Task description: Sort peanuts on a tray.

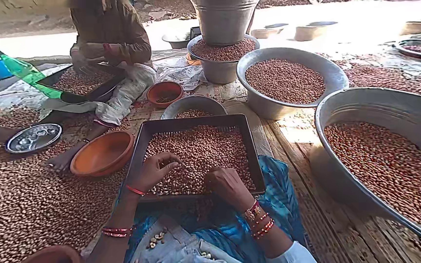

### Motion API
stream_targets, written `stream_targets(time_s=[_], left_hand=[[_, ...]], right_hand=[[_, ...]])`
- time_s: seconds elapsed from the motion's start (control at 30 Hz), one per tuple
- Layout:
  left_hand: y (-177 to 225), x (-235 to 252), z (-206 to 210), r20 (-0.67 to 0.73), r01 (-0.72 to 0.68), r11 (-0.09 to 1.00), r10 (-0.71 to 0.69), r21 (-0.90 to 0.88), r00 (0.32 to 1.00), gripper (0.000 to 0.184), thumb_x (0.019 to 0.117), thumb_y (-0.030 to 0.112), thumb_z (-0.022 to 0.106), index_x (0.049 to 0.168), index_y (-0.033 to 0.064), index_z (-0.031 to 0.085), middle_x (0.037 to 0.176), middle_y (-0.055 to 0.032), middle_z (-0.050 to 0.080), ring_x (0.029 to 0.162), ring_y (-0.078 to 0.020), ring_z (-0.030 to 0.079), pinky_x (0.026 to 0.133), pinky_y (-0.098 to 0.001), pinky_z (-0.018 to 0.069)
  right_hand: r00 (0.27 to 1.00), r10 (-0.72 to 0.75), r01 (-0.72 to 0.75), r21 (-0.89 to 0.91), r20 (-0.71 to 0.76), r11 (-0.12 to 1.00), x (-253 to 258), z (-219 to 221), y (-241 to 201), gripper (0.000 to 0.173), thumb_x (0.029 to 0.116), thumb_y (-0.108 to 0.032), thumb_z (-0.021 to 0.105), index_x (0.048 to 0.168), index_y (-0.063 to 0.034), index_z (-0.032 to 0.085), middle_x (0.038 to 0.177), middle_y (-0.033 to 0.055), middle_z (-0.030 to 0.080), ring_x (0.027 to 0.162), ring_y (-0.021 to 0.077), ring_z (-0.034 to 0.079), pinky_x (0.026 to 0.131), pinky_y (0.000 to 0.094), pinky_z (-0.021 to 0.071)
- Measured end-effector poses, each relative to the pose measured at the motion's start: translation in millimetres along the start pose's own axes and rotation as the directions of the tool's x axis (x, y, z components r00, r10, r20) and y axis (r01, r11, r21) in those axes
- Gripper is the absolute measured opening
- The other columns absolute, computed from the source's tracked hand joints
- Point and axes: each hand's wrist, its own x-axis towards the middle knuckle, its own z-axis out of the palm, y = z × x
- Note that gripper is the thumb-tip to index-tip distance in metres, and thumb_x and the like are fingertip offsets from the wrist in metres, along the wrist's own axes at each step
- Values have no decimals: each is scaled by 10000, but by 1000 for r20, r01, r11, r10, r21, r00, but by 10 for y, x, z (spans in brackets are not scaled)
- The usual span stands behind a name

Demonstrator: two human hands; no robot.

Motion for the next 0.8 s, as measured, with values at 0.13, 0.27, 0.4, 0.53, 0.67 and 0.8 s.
stream_targets(time_s=[0.13, 0.27, 0.4, 0.53, 0.67, 0.8], left_hand=[[-23, -79, -210, -106, 112, 994, -110, 12, 988, 152, 975, 96, 649, 1090, 21, 713, 999, -16, 719, 798, -1, 640, 759, -197, 537], [-88, -112, -248, -149, 224, 959, -198, 177, 969, 150, 993, 71, 653, 1114, 37, 734, 1079, -108, 741, 906, -193, 705, 868, -422, 558], [-96, -78, -124, -81, 240, 932, -226, 271, 971, 181, 998, 43, 624, 1135, 38, 743, 1125, -153, 739, 963, -297, 714, 906, -513, 536], [-54, -58, 24, 27, 185, 959, -195, 217, 980, 193, 998, 39, 608, 1138, 37, 741, 1142, -137, 739, 991, -276, 710, 928, -493, 537], [-42, -44, 60, 73, 172, 961, -192, 216, 979, 186, 1007, 68, 623, 1148, 39, 740, 1156, -138, 734, 1000, -264, 711, 937, -475, 540], [-57, -73, 4, 89, 200, 953, -225, 228, 970, 181, 1011, 102, 636, 1151, 57, 742, 1161, -124, 735, 1019, -263, 710, 950, -490, 535]], right_hand=[[998, 22, -21, -11, 58, 1000, -1, -43, 0, 178, 992, -139, 597, 1020, -47, 747, 1000, 178, 728, 928, 378, 710, 771, 571, 534], [995, 45, -46, 7, 88, 999, -14, -55, 21, 174, 987, -104, 603, 1059, -59, 756, 1037, 174, 733, 960, 374, 710, 808, 570, 538], [991, 69, -72, 18, 114, 997, -3, -70, 43, 205, 1010, -96, 567, 1084, -49, 752, 1086, 178, 725, 1011, 366, 701, 850, 554, 535], [991, 63, -66, 23, 122, 998, -17, -84, 60, 208, 1015, -101, 565, 1089, -54, 754, 1093, 178, 721, 1019, 362, 699, 858, 552, 537], [990, 67, -67, -5, 120, 998, -16, -74, 39, 205, 1015, -106, 560, 1086, -50, 744, 1090, 183, 716, 998, 369, 700, 824, 557, 538], [984, 81, -72, -60, 161, 996, 3, -79, 11, 224, 1019, -140, 541, 1099, -51, 730, 1105, 185, 701, 989, 376, 693, 810, 559, 531]])
